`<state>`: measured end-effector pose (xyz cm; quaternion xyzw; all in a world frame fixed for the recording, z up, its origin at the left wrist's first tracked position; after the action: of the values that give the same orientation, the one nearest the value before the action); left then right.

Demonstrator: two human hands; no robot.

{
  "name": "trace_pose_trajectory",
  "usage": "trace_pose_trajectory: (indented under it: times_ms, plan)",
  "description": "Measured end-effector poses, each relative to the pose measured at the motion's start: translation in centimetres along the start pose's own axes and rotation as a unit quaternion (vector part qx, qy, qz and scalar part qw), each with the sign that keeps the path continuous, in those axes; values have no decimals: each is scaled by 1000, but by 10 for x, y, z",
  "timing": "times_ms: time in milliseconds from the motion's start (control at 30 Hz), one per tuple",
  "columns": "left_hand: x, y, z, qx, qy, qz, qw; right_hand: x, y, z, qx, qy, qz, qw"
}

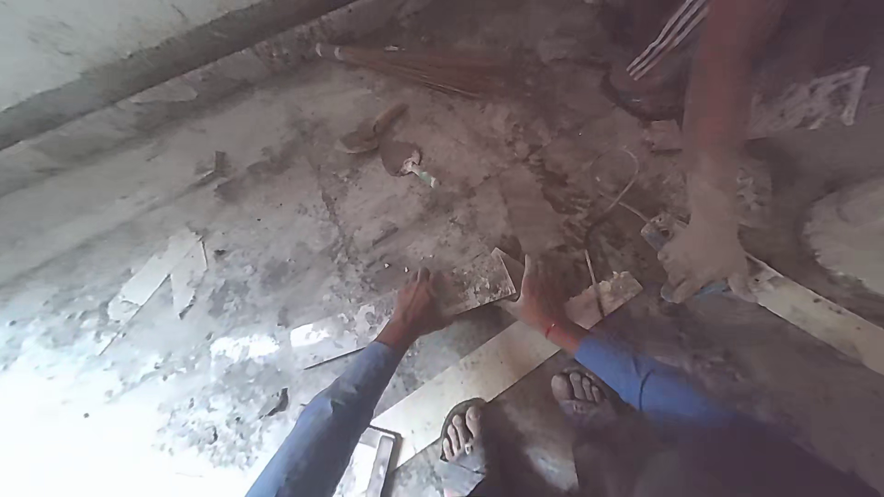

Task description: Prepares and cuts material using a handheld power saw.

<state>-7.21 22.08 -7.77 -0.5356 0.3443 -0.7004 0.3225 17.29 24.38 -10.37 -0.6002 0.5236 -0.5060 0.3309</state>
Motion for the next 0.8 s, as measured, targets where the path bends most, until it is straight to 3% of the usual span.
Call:
trace_pose_trajectory:
  times_ms: [200,367,567,800]
  plan:
    - [-6,8,-6,-12,1,-5,1000,20,3,1,36,4,-72,997]
    - [-8,14,-8,5,-7,-17,1000,24,5,-1,35,-21,-19,999]
    - [-5,16,-3,1,-5,-28,1000,19,7,-1,45,-12,-41,998]
    - [-5,14,0,3,-15,-28,1000,26,0,-13,40,-75,71,994]
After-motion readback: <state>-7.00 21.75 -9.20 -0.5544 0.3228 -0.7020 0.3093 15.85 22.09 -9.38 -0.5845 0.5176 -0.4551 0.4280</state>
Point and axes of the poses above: each hand's wrist, its own x-axis away from the middle knuckle, its own y-axis out of the palm, z = x × y, the point moved 10 cm from there along -x, towards the middle knuckle, and after that the axes turned 10 degrees about y, right-handed, at the moved point
